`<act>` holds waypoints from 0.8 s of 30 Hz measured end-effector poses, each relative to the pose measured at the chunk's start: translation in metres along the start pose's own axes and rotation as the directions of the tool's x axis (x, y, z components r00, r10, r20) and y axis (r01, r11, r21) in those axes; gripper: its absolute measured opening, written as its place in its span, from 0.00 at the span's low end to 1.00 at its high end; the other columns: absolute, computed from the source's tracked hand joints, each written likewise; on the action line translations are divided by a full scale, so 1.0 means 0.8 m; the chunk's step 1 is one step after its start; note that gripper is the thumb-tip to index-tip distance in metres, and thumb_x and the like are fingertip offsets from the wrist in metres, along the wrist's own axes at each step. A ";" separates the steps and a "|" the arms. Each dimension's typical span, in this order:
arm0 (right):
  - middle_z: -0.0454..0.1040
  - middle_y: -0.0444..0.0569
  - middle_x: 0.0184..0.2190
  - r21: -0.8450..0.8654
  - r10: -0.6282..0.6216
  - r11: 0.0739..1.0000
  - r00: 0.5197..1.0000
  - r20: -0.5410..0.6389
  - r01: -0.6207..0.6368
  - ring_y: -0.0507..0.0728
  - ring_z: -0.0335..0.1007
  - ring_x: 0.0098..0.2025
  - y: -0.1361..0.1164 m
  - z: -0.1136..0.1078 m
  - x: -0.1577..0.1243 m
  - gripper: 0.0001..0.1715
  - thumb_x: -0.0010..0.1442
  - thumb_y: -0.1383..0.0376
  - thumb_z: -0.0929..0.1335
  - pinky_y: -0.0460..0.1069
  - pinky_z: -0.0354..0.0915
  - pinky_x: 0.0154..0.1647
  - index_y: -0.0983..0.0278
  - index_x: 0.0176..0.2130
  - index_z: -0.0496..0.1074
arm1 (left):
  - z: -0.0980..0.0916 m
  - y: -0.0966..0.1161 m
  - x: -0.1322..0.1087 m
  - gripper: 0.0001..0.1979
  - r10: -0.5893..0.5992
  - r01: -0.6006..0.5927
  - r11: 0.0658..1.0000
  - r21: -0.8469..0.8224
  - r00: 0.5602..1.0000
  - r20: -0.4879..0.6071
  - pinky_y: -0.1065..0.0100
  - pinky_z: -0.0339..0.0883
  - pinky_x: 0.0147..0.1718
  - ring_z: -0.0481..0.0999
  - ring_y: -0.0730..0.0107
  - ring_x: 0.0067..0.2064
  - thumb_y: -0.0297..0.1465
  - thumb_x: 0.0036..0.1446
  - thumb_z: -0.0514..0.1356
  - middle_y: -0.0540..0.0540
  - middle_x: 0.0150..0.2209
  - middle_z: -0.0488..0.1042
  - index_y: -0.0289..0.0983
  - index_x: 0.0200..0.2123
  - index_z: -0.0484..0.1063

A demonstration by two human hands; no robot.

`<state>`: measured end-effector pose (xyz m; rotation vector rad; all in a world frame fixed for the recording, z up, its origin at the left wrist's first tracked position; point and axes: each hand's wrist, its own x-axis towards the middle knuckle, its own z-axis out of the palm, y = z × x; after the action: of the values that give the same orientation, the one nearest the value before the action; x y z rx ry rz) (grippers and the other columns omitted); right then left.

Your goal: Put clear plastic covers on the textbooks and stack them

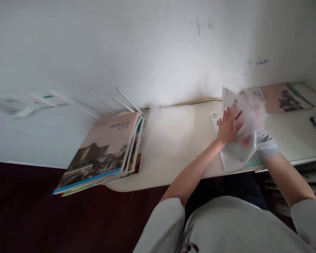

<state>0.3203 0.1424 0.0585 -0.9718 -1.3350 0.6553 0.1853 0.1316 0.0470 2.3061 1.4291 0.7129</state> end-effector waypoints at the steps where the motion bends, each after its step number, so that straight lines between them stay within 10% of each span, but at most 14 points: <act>1: 0.66 0.44 0.57 -0.001 0.043 0.999 0.999 -0.012 -0.043 0.73 0.59 0.59 -0.014 -0.024 0.007 0.57 0.53 0.35 0.39 0.75 0.65 0.49 0.63 0.60 0.61 | 0.005 0.003 0.003 0.35 0.022 -0.023 1.000 0.013 0.997 0.080 0.47 0.49 0.61 0.41 0.55 0.68 0.47 0.63 0.45 0.40 0.68 0.40 0.37 0.67 0.40; 6: 0.44 0.44 0.68 -0.550 -0.046 0.824 0.984 0.172 0.135 0.59 0.42 0.68 -0.088 -0.111 -0.009 0.36 0.64 0.49 0.40 0.65 0.52 0.64 0.54 0.67 0.37 | 0.026 0.009 0.017 0.41 0.061 -0.106 0.989 0.107 0.932 0.357 0.37 0.40 0.60 0.35 0.46 0.68 0.56 0.57 0.43 0.39 0.68 0.37 0.39 0.67 0.40; 9: 0.55 0.46 0.65 -0.673 0.103 0.595 0.788 0.607 0.440 0.65 0.49 0.66 -0.099 -0.124 -0.047 0.33 0.64 0.46 0.54 0.69 0.47 0.64 0.52 0.64 0.52 | 0.030 -0.001 0.029 0.40 0.061 -0.115 0.985 0.131 0.930 0.362 0.36 0.38 0.60 0.35 0.47 0.68 0.55 0.59 0.41 0.40 0.69 0.36 0.40 0.67 0.39; 12: 0.67 0.52 0.57 -0.675 0.321 0.451 0.600 0.733 0.584 0.68 0.62 0.59 -0.091 -0.126 -0.080 0.29 0.64 0.49 0.54 0.71 0.51 0.59 0.56 0.57 0.65 | 0.026 -0.024 0.047 0.37 0.024 -0.080 0.983 0.164 0.947 0.320 0.39 0.37 0.61 0.35 0.50 0.68 0.53 0.60 0.39 0.42 0.69 0.35 0.41 0.67 0.39; 16: 0.64 0.60 0.59 -0.797 0.277 0.185 0.747 0.604 0.576 0.72 0.57 0.61 -0.091 -0.124 -0.096 0.25 0.64 0.55 0.56 0.72 0.49 0.57 0.62 0.52 0.70 | 0.012 -0.064 0.076 0.33 -0.096 0.028 0.957 0.290 0.971 0.220 0.40 0.40 0.60 0.41 0.49 0.68 0.48 0.62 0.41 0.38 0.68 0.43 0.39 0.66 0.44; 21: 0.67 0.58 0.56 -0.777 0.370 0.189 0.690 0.622 0.600 0.68 0.63 0.57 -0.077 -0.121 -0.105 0.17 0.61 0.60 0.61 0.66 0.57 0.54 0.59 0.46 0.73 | -0.020 -0.096 0.085 0.21 -0.184 0.106 0.906 0.409 0.970 0.156 0.52 0.58 0.52 0.67 0.51 0.55 0.37 0.62 0.48 0.32 0.53 0.68 0.34 0.54 0.65; 24: 0.64 0.59 0.58 -0.888 0.322 0.112 0.829 0.457 0.446 0.71 0.60 0.59 -0.045 -0.130 -0.113 0.21 0.58 0.59 0.63 0.67 0.56 0.55 0.59 0.51 0.69 | -0.047 -0.109 0.057 0.17 -0.219 0.121 0.882 0.455 0.961 0.168 0.56 0.60 0.47 0.71 0.52 0.49 0.36 0.61 0.49 0.32 0.46 0.72 0.34 0.44 0.71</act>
<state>0.4031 0.0268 0.0494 -1.8964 -2.4964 -0.3055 0.1167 0.2114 0.0430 2.4355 1.8048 0.0790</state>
